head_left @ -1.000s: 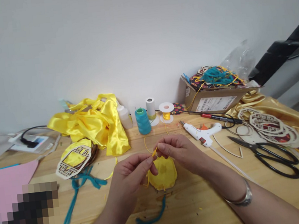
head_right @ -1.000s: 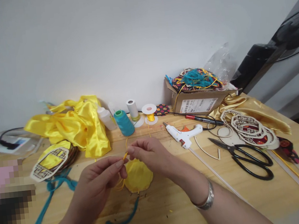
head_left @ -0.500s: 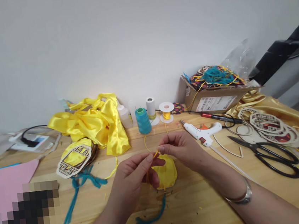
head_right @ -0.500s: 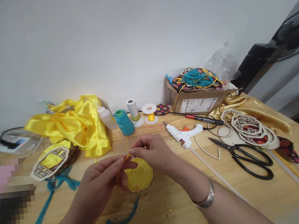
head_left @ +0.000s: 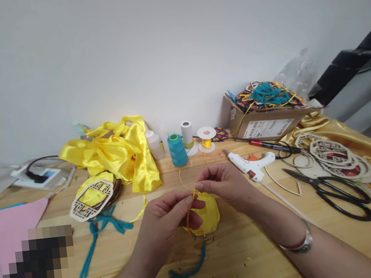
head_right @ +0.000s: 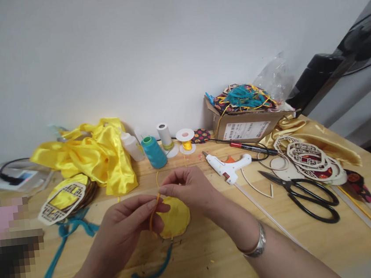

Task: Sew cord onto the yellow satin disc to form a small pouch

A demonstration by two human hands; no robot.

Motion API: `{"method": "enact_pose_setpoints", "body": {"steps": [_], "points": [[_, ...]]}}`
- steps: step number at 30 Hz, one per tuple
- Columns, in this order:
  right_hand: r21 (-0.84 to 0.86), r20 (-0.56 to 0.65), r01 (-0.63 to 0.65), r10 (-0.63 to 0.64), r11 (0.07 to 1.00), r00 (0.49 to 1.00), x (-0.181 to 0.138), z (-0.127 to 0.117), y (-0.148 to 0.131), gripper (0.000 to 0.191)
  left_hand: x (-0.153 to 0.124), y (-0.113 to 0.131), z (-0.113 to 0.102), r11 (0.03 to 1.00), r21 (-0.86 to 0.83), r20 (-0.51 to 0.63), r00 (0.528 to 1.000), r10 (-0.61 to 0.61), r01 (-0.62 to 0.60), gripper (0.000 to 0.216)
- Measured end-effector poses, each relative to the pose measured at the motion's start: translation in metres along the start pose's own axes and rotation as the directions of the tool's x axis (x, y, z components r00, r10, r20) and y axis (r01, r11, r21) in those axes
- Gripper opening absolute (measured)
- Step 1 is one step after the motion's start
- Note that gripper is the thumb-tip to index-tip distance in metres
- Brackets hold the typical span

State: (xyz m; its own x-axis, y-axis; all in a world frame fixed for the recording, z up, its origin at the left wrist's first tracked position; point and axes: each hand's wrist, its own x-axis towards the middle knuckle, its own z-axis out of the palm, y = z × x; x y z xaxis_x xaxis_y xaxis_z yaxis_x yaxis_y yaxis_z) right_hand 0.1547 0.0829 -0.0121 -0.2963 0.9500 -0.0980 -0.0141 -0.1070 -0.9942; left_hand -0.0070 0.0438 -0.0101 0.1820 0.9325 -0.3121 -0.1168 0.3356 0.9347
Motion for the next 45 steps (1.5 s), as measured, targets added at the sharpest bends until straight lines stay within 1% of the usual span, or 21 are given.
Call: {"method": "enact_pose_setpoints", "body": {"steps": [4,10,20,26,30,33,37,39,42,45], "points": [[0.054,0.02,-0.002,0.001,0.999,1.0,-0.0009,-0.0003,0.0004,0.014,-0.0021,0.0019,0.0016,1.0,0.003,-0.013,1.0,-0.015,0.015,0.014],[0.074,0.001,-0.018,0.018,0.997,1.0,-0.0017,0.0005,0.0003,0.017,-0.0027,0.0036,0.004,0.999,0.029,-0.064,0.997,-0.033,0.035,0.012],[0.037,-0.023,-0.012,0.013,0.999,1.0,-0.003,0.0033,-0.0043,0.016,-0.002,0.0037,0.0034,0.997,0.055,-0.056,0.997,-0.047,0.05,0.011],[-0.027,-0.066,0.012,-0.013,1.0,0.998,-0.0028,0.0054,-0.0031,0.016,-0.0037,0.0049,0.0058,0.998,0.04,-0.057,0.997,-0.049,0.052,0.011],[-0.079,-0.079,0.022,-0.028,0.997,0.997,-0.0026,0.0057,-0.0018,0.016,-0.0038,0.0056,0.0048,0.996,0.068,-0.023,0.998,-0.054,0.056,0.013],[-0.107,-0.081,0.038,-0.047,0.993,0.996,-0.0021,0.0054,-0.0024,0.016,-0.0033,0.0037,0.0025,0.998,0.048,0.025,0.998,-0.05,0.049,0.013],[-0.138,-0.041,0.052,-0.058,0.989,0.997,-0.0024,0.0046,-0.0054,0.016,-0.0013,-0.0009,0.0002,0.992,-0.065,0.091,0.991,-0.102,0.108,0.014],[-0.155,-0.015,0.062,-0.065,0.986,0.998,-0.0031,0.0042,-0.0059,0.016,0.0001,-0.0022,-0.0004,0.983,-0.136,0.102,0.988,-0.114,0.128,0.016],[-0.182,0.017,0.083,-0.082,0.98,0.997,-0.004,0.0038,-0.0046,0.017,0.0015,-0.0028,-0.0007,0.981,-0.173,0.107,0.992,-0.069,0.087,0.022],[-0.212,0.027,0.097,-0.094,0.972,0.995,-0.0045,0.0037,-0.0028,0.018,0.0012,-0.003,-0.0001,0.993,-0.116,0.103,0.995,-0.01,0.022,0.024]]}}
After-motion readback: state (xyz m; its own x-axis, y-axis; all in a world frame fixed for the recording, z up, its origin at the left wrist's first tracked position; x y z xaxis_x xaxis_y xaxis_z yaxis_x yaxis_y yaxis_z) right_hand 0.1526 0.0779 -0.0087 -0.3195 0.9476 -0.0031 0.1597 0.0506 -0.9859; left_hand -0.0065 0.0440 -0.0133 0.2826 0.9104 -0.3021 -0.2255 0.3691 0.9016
